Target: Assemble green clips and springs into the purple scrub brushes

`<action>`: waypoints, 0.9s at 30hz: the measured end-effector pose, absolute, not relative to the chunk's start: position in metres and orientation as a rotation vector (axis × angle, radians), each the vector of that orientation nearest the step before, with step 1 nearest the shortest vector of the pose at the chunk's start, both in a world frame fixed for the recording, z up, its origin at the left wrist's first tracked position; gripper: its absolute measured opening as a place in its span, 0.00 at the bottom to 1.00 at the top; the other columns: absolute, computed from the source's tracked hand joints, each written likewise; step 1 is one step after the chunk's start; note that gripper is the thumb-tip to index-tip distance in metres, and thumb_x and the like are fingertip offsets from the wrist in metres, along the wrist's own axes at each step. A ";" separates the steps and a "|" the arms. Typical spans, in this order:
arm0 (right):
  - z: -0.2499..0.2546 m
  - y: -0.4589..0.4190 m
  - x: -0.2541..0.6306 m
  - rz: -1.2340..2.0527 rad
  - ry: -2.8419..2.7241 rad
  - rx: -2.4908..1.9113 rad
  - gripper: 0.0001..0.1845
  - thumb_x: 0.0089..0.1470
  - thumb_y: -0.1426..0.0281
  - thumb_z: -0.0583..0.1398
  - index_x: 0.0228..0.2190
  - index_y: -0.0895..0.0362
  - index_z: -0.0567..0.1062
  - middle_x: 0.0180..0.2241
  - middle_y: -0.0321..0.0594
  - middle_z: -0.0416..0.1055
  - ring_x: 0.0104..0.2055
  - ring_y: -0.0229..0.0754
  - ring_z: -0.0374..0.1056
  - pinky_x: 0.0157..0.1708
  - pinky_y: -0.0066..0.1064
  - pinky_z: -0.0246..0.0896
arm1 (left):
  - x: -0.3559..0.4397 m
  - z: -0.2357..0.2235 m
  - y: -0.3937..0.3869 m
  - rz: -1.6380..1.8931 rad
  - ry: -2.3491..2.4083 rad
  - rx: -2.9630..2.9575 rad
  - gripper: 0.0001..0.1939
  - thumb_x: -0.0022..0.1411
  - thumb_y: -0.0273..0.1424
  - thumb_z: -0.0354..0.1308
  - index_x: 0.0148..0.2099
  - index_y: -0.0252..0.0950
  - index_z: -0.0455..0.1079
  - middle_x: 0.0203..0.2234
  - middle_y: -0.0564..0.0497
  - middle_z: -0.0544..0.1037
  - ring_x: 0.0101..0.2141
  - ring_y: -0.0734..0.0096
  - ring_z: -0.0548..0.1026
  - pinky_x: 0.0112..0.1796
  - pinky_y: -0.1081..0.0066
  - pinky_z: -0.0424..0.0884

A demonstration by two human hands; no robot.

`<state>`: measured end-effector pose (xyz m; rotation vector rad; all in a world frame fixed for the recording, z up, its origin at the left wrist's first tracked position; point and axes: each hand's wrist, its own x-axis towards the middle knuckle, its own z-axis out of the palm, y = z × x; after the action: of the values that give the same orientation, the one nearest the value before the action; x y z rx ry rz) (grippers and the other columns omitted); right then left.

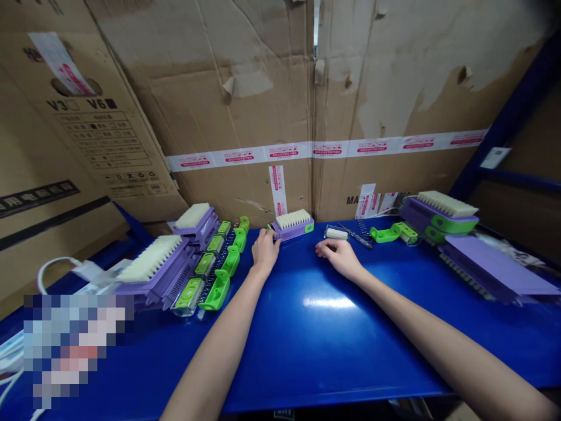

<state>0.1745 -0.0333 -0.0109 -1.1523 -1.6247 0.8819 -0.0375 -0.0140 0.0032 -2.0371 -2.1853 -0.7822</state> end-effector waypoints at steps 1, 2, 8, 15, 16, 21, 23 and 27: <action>-0.011 -0.033 0.174 0.880 -1.627 -1.153 0.13 0.48 0.63 0.56 0.27 0.59 0.76 0.26 0.43 0.75 0.28 0.42 0.70 0.32 0.33 0.65 | -0.038 0.003 -0.013 -0.808 -2.185 -2.044 0.06 0.60 0.35 0.56 0.38 0.40 0.69 0.39 0.51 0.71 0.36 0.68 0.74 0.35 0.72 0.66; -0.011 -0.033 0.174 0.879 -1.627 -1.152 0.13 0.48 0.64 0.56 0.27 0.59 0.76 0.26 0.43 0.75 0.29 0.42 0.70 0.32 0.33 0.65 | -0.039 0.002 -0.012 -0.838 -2.179 -2.055 0.05 0.59 0.35 0.57 0.38 0.40 0.69 0.39 0.51 0.71 0.35 0.70 0.74 0.35 0.72 0.66; -0.010 -0.036 0.174 0.813 -1.678 -1.159 0.14 0.50 0.63 0.56 0.28 0.60 0.76 0.26 0.42 0.75 0.29 0.42 0.71 0.32 0.32 0.65 | -0.043 -0.005 -0.008 -1.080 -1.952 -2.165 0.03 0.57 0.32 0.60 0.33 0.38 0.71 0.36 0.52 0.70 0.32 0.74 0.72 0.34 0.74 0.66; -0.008 -0.040 0.174 0.553 -1.817 -1.145 0.13 0.53 0.65 0.55 0.30 0.58 0.77 0.30 0.40 0.76 0.32 0.41 0.71 0.35 0.31 0.64 | -0.038 -0.004 -0.013 -1.159 -1.410 -2.079 0.03 0.58 0.30 0.59 0.35 0.38 0.72 0.36 0.48 0.68 0.39 0.66 0.68 0.33 0.71 0.69; -0.008 -0.040 0.174 0.482 -1.847 -1.124 0.12 0.54 0.66 0.55 0.31 0.57 0.77 0.31 0.40 0.76 0.33 0.41 0.71 0.36 0.32 0.64 | -0.036 -0.003 -0.014 -1.142 -1.348 -2.076 0.03 0.59 0.30 0.58 0.35 0.38 0.72 0.37 0.47 0.68 0.39 0.66 0.68 0.34 0.70 0.69; -0.012 -0.040 0.176 0.182 -1.982 -1.021 0.12 0.56 0.67 0.55 0.39 0.57 0.74 0.34 0.41 0.74 0.35 0.41 0.70 0.37 0.32 0.66 | -0.030 0.002 -0.019 -1.016 -1.128 -2.059 0.07 0.62 0.27 0.53 0.38 0.37 0.72 0.38 0.45 0.70 0.38 0.65 0.69 0.36 0.67 0.70; -0.012 -0.040 0.176 0.047 -1.985 -1.000 0.14 0.56 0.67 0.55 0.43 0.56 0.72 0.38 0.43 0.73 0.41 0.43 0.69 0.42 0.35 0.66 | -0.029 0.006 -0.021 -0.952 -1.037 -2.066 0.08 0.62 0.25 0.51 0.38 0.36 0.72 0.39 0.43 0.71 0.39 0.64 0.70 0.36 0.67 0.70; -0.008 -0.040 0.177 -0.224 -1.933 -0.997 0.22 0.54 0.67 0.58 0.51 0.57 0.65 0.48 0.49 0.65 0.52 0.49 0.61 0.50 0.44 0.61 | -0.029 0.014 -0.027 -0.856 -0.883 -2.087 0.10 0.62 0.23 0.49 0.39 0.36 0.72 0.42 0.43 0.73 0.42 0.63 0.71 0.39 0.66 0.70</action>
<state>0.1773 -0.0402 -0.0076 -0.9971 -1.9329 -0.2237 -0.0293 -0.0266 0.0139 -2.0873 -0.8826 -0.8565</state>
